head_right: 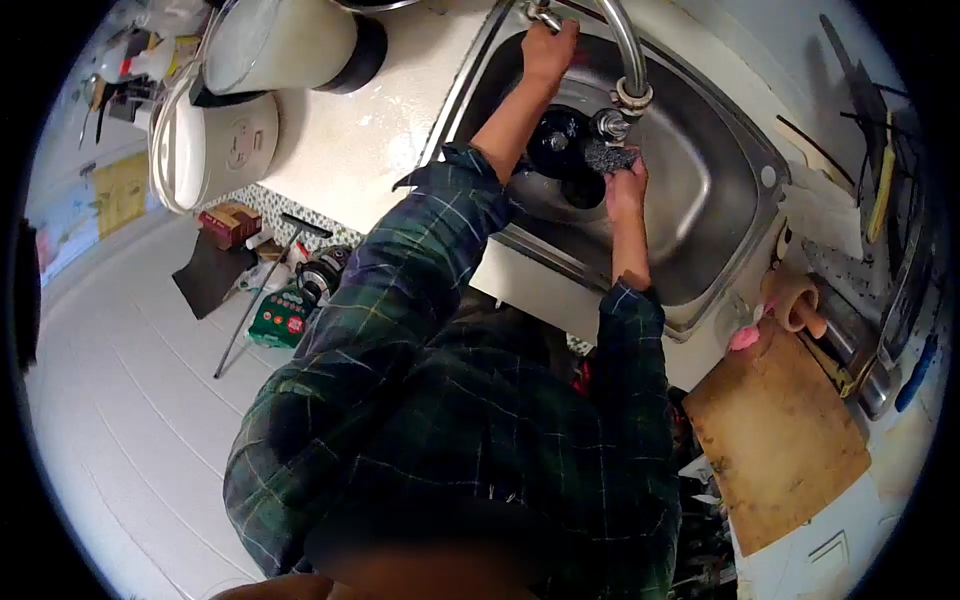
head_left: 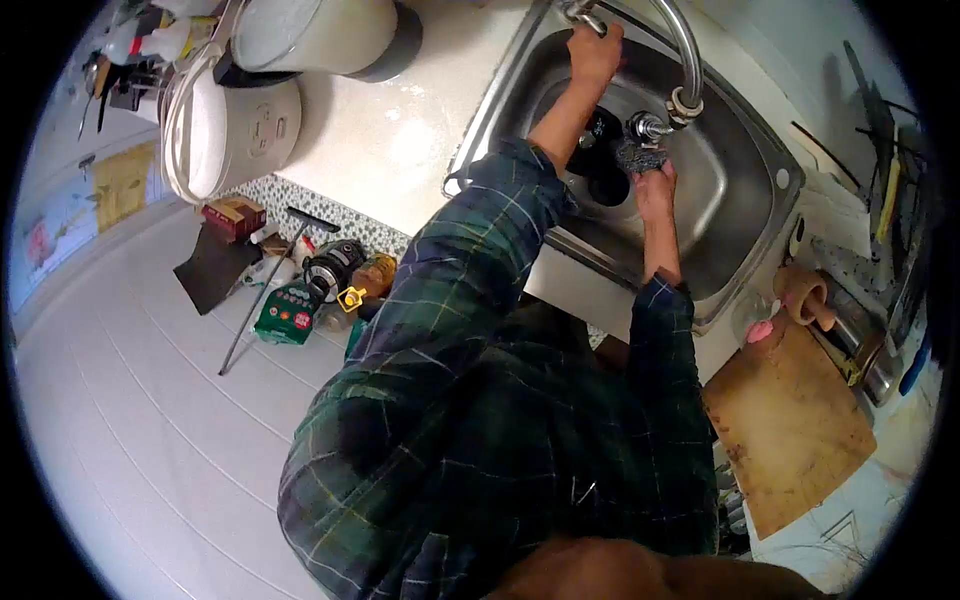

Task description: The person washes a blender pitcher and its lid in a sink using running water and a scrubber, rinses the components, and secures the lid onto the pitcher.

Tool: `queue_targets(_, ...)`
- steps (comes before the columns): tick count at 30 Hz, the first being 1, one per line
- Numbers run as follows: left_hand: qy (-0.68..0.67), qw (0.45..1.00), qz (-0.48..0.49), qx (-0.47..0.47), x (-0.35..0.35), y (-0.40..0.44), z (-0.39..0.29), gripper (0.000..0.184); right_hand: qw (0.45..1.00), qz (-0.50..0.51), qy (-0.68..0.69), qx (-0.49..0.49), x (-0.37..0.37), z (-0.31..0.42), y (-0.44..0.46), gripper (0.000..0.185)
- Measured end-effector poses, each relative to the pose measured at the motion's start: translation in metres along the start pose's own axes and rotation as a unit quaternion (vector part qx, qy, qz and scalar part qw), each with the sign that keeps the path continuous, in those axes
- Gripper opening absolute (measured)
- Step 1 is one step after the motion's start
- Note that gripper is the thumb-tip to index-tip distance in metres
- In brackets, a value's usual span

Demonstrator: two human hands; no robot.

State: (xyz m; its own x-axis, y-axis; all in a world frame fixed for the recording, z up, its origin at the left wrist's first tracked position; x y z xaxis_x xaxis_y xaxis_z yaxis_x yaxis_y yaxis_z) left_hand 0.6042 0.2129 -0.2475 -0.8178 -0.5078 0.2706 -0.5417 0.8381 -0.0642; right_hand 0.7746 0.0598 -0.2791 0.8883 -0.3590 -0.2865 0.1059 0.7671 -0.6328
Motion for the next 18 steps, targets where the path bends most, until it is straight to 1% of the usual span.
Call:
queue_targets(1,-0.135,0.983,0.063,0.107,0.017,-0.009,-0.022,0.06,1.0,0.015,0.022,-0.002,0.002,-0.006,0.008,0.039)
queue_targets(2,-0.267,0.932,0.128,0.21,0.03,-0.014,-0.034,0.062,0.999,0.024,0.045,-0.002,0.001,-0.009,0.013,0.04)
queue_targets(3,-0.268,0.93,0.134,0.214,0.037,-0.015,-0.025,0.062,0.999,0.017,0.045,0.0,-0.001,-0.008,0.015,0.04)
queue_targets(4,-0.353,0.9,0.168,0.194,0.04,-0.015,-0.011,0.054,0.999,0.029,0.042,-0.009,-0.008,-0.005,0.015,0.042)
queue_targets(5,-0.438,0.858,0.202,0.178,0.041,-0.018,-0.005,0.047,0.999,0.035,0.037,-0.018,-0.01,-0.003,0.016,0.043)
queue_targets(7,-0.343,0.912,0.2,0.102,0.066,-0.044,-0.015,0.053,1.0,-0.012,-0.007,-0.025,-0.004,-0.014,0.028,0.042)
queue_targets(8,-0.215,0.956,0.188,0.072,0.071,-0.049,0.01,0.052,0.999,-0.025,-0.01,-0.022,-0.001,-0.018,0.03,0.042)
queue_targets(9,-0.082,0.981,0.172,0.036,0.075,-0.057,0.046,0.051,0.999,-0.02,-0.042,-0.027,-0.001,-0.021,0.033,0.04)
queue_targets(10,0.023,0.981,0.189,0.043,0.082,-0.069,0.073,0.049,0.997,-0.013,-0.073,-0.034,0.002,-0.021,0.033,0.038)
queue_targets(11,0.13,0.97,0.199,0.047,0.087,-0.078,0.095,0.048,0.997,-0.014,-0.074,-0.032,0.005,-0.019,0.033,0.038)
queue_targets(12,0.129,0.971,0.197,0.048,0.088,-0.087,0.106,0.048,0.989,0.033,-0.146,0.001,0.006,-0.019,0.028,0.029)
queue_targets(13,0.156,0.96,0.231,0.029,0.091,-0.101,0.113,0.045,0.973,0.081,-0.216,0.03,0.006,-0.019,0.016,0.02)
queue_targets(14,0.182,0.947,0.263,0.007,0.091,-0.107,0.118,0.042,0.978,0.089,-0.188,0.03,0.005,-0.016,0.006,0.018)
queue_targets(15,0.183,0.948,0.26,0.006,0.091,-0.107,0.12,0.042,0.977,0.093,-0.188,0.03,0.003,-0.017,0.009,0.018)
queue_targets(17,0.158,0.959,0.227,-0.061,0.089,-0.108,0.12,0.041,0.973,0.018,-0.226,0.037,0.005,-0.017,0.012,0.023)
queue_targets(18,0.155,0.959,0.227,-0.065,0.089,-0.109,0.111,0.041,0.973,0.017,-0.226,0.043,-0.001,-0.01,0.014,0.023)
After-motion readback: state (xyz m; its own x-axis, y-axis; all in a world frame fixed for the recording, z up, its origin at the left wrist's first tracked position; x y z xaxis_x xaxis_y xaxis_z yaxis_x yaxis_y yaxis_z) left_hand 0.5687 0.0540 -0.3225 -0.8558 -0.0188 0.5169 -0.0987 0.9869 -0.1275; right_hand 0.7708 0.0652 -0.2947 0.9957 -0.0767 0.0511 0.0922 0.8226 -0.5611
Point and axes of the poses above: each hand's wrist, its own y-axis towards the middle knuckle, its own x-axis out of the back of the hand, z = x × y, the point moved 1 cm from there along y, towards the middle knuckle, and after that the axes turned 5 degrees about -y, right-handed, at the moved point
